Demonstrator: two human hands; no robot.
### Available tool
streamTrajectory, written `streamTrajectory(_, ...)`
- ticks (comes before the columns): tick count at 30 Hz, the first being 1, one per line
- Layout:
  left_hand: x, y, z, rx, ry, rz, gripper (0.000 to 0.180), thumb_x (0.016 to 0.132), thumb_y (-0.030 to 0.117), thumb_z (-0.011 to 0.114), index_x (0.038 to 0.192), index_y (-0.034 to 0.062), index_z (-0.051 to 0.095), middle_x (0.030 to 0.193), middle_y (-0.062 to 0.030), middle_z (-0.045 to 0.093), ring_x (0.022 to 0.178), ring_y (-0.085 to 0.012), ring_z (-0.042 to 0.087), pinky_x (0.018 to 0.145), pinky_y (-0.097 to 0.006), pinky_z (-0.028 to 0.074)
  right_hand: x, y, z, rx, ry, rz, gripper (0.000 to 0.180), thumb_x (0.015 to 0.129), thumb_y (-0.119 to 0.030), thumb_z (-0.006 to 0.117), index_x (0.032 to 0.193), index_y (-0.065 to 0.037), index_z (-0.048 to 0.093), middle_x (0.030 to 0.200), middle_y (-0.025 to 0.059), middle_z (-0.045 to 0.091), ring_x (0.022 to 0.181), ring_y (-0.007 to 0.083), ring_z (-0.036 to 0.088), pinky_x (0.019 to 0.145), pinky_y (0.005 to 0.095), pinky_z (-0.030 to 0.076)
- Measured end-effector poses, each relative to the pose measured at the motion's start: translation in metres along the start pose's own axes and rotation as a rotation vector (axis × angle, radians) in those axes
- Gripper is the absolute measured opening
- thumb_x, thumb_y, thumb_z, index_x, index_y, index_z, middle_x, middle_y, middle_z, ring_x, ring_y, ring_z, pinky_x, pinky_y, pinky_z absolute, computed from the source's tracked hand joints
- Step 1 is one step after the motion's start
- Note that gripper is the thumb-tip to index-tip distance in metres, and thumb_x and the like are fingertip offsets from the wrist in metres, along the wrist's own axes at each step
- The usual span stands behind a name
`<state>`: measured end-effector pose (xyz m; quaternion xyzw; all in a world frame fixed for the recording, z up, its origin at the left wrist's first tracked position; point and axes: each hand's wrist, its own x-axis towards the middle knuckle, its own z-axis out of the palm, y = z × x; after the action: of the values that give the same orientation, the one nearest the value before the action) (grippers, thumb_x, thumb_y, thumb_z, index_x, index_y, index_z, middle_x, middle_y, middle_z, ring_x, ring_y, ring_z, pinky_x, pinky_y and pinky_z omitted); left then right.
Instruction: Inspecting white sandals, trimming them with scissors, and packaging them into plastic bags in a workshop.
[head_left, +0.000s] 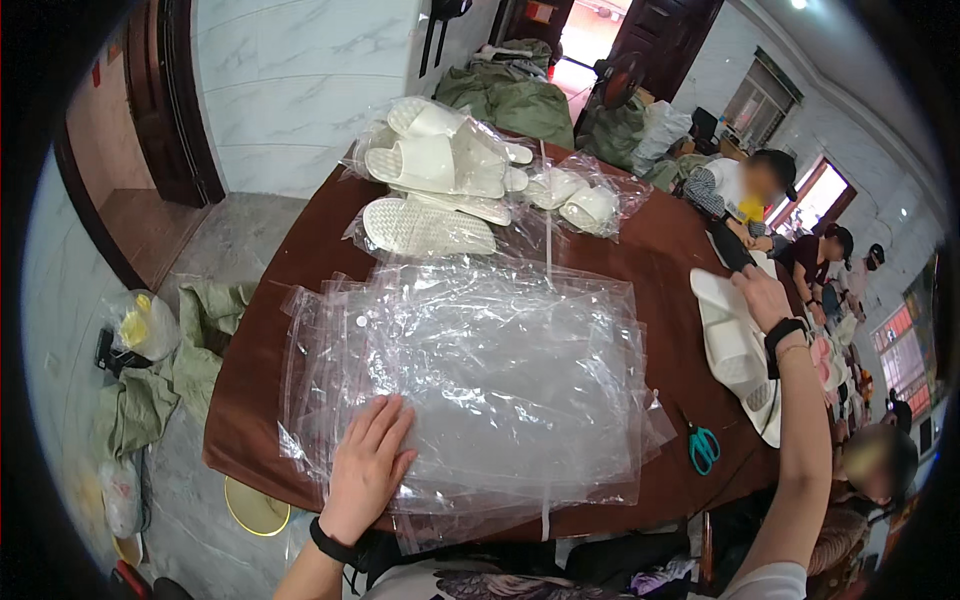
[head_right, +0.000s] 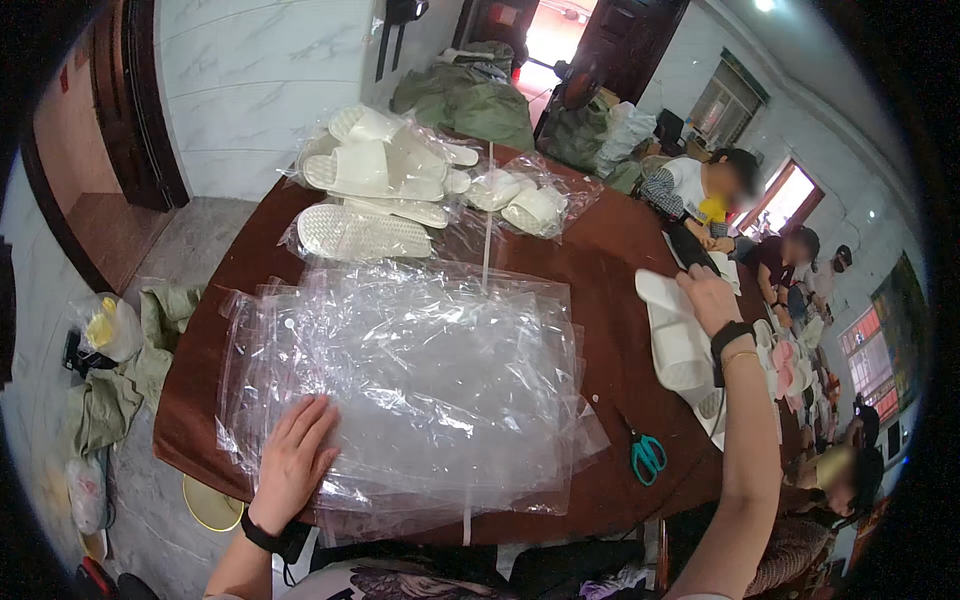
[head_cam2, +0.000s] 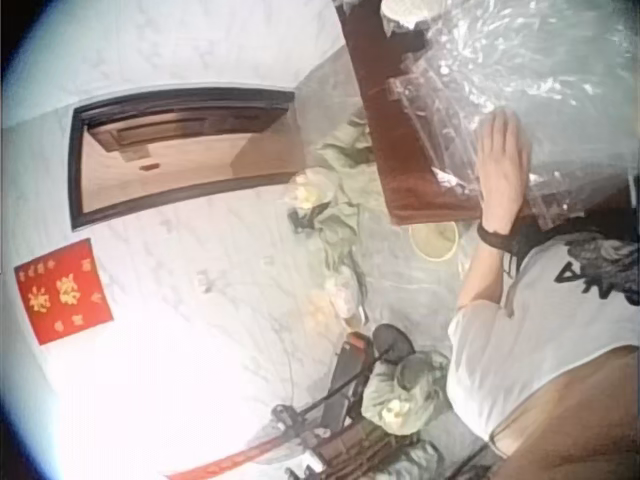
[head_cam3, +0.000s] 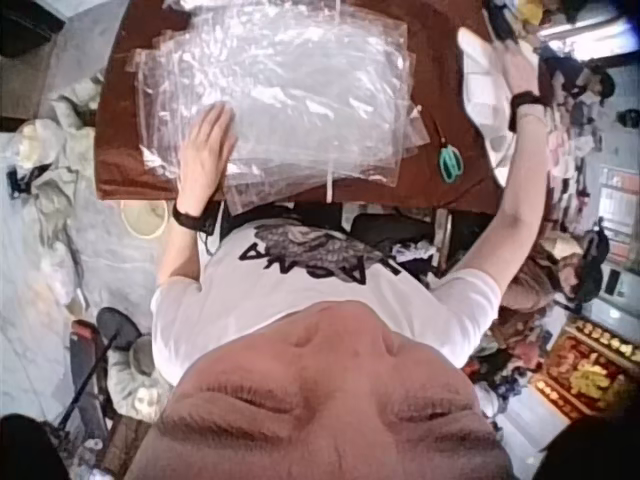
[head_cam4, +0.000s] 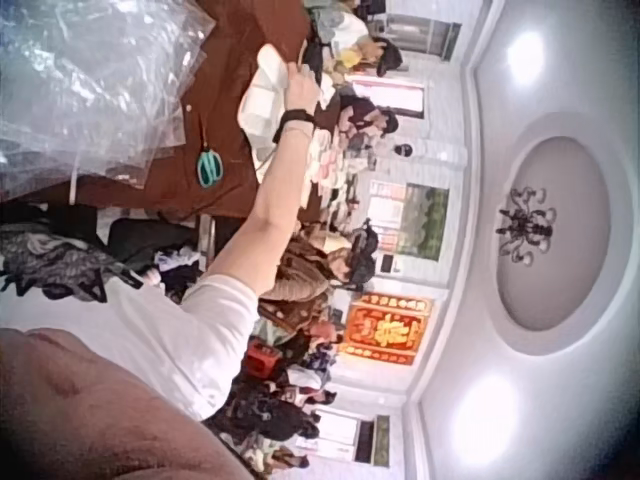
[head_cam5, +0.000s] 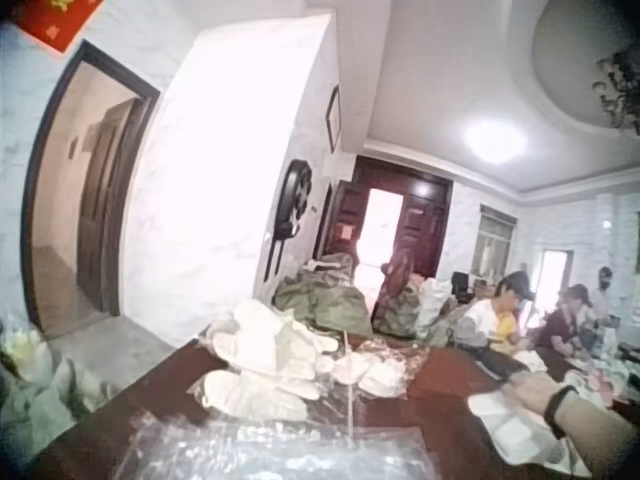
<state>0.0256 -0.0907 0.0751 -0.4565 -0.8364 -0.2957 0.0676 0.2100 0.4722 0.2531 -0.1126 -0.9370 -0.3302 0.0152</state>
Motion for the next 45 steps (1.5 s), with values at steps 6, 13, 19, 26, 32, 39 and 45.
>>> streamTrajectory(6,0.007,0.002,-0.001,-0.022,-0.070,-0.066,0.055,0.077,0.012,0.072,0.129,0.0038,0.056,0.138,-0.0144,0.051,0.130,-0.0349,0.046,0.105,-0.046,0.040,0.122,-0.083,0.037,0.458,0.244,-0.106,0.012,0.086,-0.009,0.057,0.096,-0.008,0.062,0.092,0.0134,0.063,0.088,0.0361,0.062,0.074,0.0445,0.051)
streamTrajectory(13,0.003,-0.004,-0.003,-0.031,-0.148,-0.090,0.055,0.079,0.016,0.072,0.130,0.0032,0.055,0.139,-0.0156,0.050,0.130,-0.0356,0.045,0.103,-0.046,0.040,0.267,-0.183,0.088,0.749,0.199,-0.172,0.021,0.088,-0.011,0.054,0.105,-0.005,0.064,0.104,0.0148,0.065,0.099,0.0361,0.061,0.086,0.0438,0.050)
streamTrajectory(19,0.006,-0.002,-0.002,-0.075,-0.124,-0.093,0.055,0.076,0.012,0.074,0.127,0.0049,0.057,0.138,-0.0147,0.050,0.129,-0.0358,0.046,0.103,-0.046,0.041,0.284,-0.159,0.113,0.540,0.069,-0.024,0.026,0.079,-0.007,0.060,0.103,0.001,0.059,0.106,0.0263,0.060,0.103,0.0439,0.057,0.090,0.0493,0.045)
streamTrajectory(26,-0.002,-0.005,-0.003,-0.033,-0.084,-0.071,0.054,0.078,0.014,0.072,0.128,0.0039,0.056,0.139,-0.0149,0.050,0.130,-0.0355,0.045,0.104,-0.047,0.040,0.213,-0.056,0.028,0.413,0.320,0.174,0.015,0.083,-0.015,0.062,0.096,-0.009,0.064,0.093,0.0202,0.062,0.092,0.0402,0.061,0.080,0.0482,0.049)
streamTrajectory(32,-0.005,-0.006,0.006,-0.035,0.000,0.000,0.050,0.080,0.013,0.070,0.127,0.0033,0.055,0.138,-0.0152,0.050,0.129,-0.0356,0.046,0.105,-0.046,0.040,0.147,0.020,-0.051,0.339,0.435,0.299,0.013,0.085,-0.017,0.059,0.093,-0.009,0.066,0.092,0.0189,0.061,0.093,0.0386,0.060,0.080,0.0454,0.047)
streamTrajectory(39,-0.014,-0.011,0.007,-0.009,0.091,0.064,0.048,0.081,0.014,0.069,0.126,0.0033,0.056,0.134,-0.0154,0.053,0.127,-0.0345,0.047,0.105,-0.045,0.040,0.110,0.035,-0.114,0.277,0.402,0.315,0.015,0.084,-0.016,0.059,0.094,-0.007,0.066,0.098,0.0194,0.064,0.095,0.0389,0.061,0.083,0.0461,0.048)
streamTrajectory(45,-0.012,-0.009,0.010,-0.014,0.132,0.098,0.045,0.081,0.014,0.069,0.123,0.0025,0.057,0.131,-0.0157,0.054,0.125,-0.0340,0.048,0.105,-0.044,0.040,0.063,0.073,-0.169,0.184,0.800,0.565,0.023,0.092,-0.022,0.054,0.106,-0.009,0.065,0.105,0.0193,0.064,0.096,0.0387,0.061,0.084,0.0468,0.047)
